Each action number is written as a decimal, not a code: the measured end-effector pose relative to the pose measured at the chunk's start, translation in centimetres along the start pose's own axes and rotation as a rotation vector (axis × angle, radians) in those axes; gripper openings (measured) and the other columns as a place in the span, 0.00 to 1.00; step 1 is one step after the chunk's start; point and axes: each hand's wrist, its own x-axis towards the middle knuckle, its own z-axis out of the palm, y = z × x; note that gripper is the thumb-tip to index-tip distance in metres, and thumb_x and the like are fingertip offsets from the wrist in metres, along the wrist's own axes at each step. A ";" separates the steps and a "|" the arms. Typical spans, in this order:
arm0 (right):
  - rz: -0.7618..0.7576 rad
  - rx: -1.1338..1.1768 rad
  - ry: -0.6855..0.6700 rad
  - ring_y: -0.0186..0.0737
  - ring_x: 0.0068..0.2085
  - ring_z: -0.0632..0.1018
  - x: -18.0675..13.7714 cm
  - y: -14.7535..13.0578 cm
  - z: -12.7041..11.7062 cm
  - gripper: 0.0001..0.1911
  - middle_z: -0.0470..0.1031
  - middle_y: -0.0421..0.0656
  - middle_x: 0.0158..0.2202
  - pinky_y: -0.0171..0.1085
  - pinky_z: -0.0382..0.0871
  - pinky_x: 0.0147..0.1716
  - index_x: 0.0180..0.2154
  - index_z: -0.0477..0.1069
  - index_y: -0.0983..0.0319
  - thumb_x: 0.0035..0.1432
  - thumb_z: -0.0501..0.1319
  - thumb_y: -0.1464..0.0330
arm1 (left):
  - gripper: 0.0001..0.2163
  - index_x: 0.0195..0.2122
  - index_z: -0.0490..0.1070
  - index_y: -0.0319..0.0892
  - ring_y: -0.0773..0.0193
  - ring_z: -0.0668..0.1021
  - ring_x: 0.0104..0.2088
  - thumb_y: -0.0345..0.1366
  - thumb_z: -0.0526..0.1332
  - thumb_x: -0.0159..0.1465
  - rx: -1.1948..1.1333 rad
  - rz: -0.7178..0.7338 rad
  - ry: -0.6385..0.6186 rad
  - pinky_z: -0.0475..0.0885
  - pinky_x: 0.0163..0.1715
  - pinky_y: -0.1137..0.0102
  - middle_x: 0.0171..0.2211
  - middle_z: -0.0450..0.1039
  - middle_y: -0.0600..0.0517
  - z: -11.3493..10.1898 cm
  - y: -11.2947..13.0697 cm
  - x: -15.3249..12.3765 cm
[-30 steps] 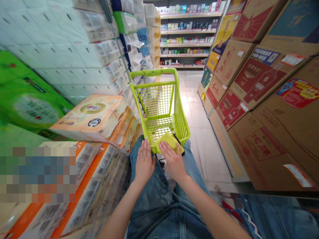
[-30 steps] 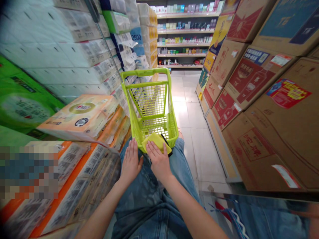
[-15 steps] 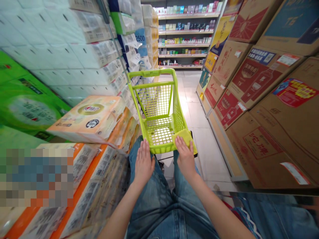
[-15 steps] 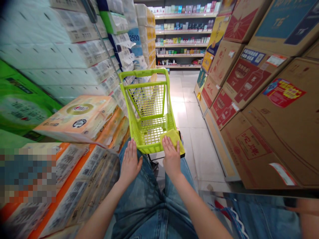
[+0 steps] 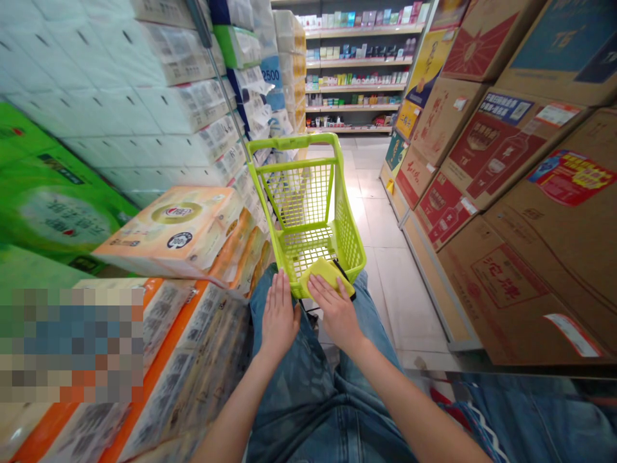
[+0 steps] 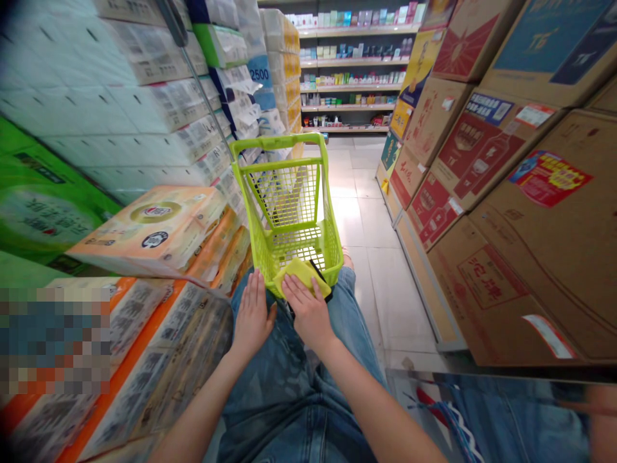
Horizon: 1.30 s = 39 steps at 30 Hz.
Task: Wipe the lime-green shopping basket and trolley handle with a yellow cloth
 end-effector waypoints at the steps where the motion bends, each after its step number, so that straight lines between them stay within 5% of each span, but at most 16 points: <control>1: 0.007 -0.014 0.011 0.36 0.68 0.60 -0.5 1.2 -0.7 0.39 0.63 0.45 0.66 0.50 0.38 0.70 0.67 0.55 0.61 0.55 0.48 0.84 | 0.38 0.72 0.32 0.36 0.48 0.51 0.71 0.28 0.54 0.65 -0.002 -0.002 0.000 0.60 0.65 0.50 0.71 0.47 0.35 0.0 0.0 0.0; 6: 0.118 -0.051 0.135 0.39 0.67 0.63 -2.2 7.2 -3.1 0.40 0.65 0.45 0.65 0.53 0.42 0.69 0.67 0.56 0.58 0.54 0.45 0.84 | 0.39 0.72 0.32 0.36 0.48 0.51 0.71 0.27 0.54 0.65 0.010 -0.005 -0.010 0.59 0.65 0.50 0.71 0.47 0.35 0.0 0.0 0.1; 9: 0.173 -0.045 0.191 0.40 0.67 0.63 -2.3 8.2 -3.2 0.40 0.66 0.45 0.65 0.56 0.43 0.68 0.67 0.56 0.57 0.54 0.45 0.84 | 0.39 0.72 0.31 0.36 0.48 0.51 0.71 0.28 0.54 0.65 0.016 -0.004 -0.004 0.59 0.66 0.50 0.71 0.47 0.35 0.1 0.0 0.1; 18: 0.123 -0.017 0.094 0.37 0.69 0.59 0.9 -2.4 2.2 0.37 0.62 0.45 0.67 0.49 0.33 0.70 0.68 0.54 0.62 0.57 0.48 0.83 | 0.38 0.72 0.31 0.37 0.49 0.50 0.71 0.28 0.53 0.65 0.003 -0.030 0.009 0.60 0.65 0.50 0.71 0.46 0.35 0.2 0.2 0.0; 23: 0.059 0.015 0.045 0.35 0.69 0.58 1.9 -4.2 3.0 0.32 0.61 0.45 0.67 0.46 0.29 0.70 0.67 0.56 0.63 0.61 0.49 0.80 | 0.37 0.72 0.32 0.38 0.51 0.49 0.71 0.28 0.52 0.65 0.024 -0.014 -0.011 0.59 0.66 0.51 0.71 0.45 0.37 -0.2 -0.2 -0.1; 29: 0.046 -0.019 0.013 0.35 0.68 0.60 -0.6 0.7 -0.5 0.35 0.63 0.45 0.66 0.50 0.27 0.69 0.67 0.56 0.60 0.59 0.47 0.82 | 0.38 0.72 0.34 0.37 0.50 0.50 0.71 0.28 0.54 0.64 0.005 -0.023 -0.002 0.58 0.66 0.51 0.71 0.46 0.37 -0.1 0.0 -0.1; 35: 0.143 -0.122 0.166 0.40 0.66 0.65 -2.6 8.0 -3.3 0.40 0.67 0.45 0.64 0.56 0.37 0.69 0.68 0.53 0.55 0.56 0.46 0.83 | 0.38 0.72 0.33 0.36 0.48 0.51 0.71 0.28 0.54 0.65 0.007 -0.008 0.002 0.59 0.65 0.50 0.71 0.47 0.36 0.0 0.1 0.1; 39: 0.189 -0.142 0.147 0.42 0.68 0.62 -2.3 7.0 -2.9 0.42 0.64 0.47 0.66 0.55 0.45 0.68 0.69 0.51 0.59 0.53 0.46 0.84 | 0.37 0.72 0.33 0.37 0.48 0.53 0.71 0.31 0.55 0.66 -0.010 -0.010 0.023 0.60 0.65 0.49 0.71 0.48 0.35 0.1 0.0 0.1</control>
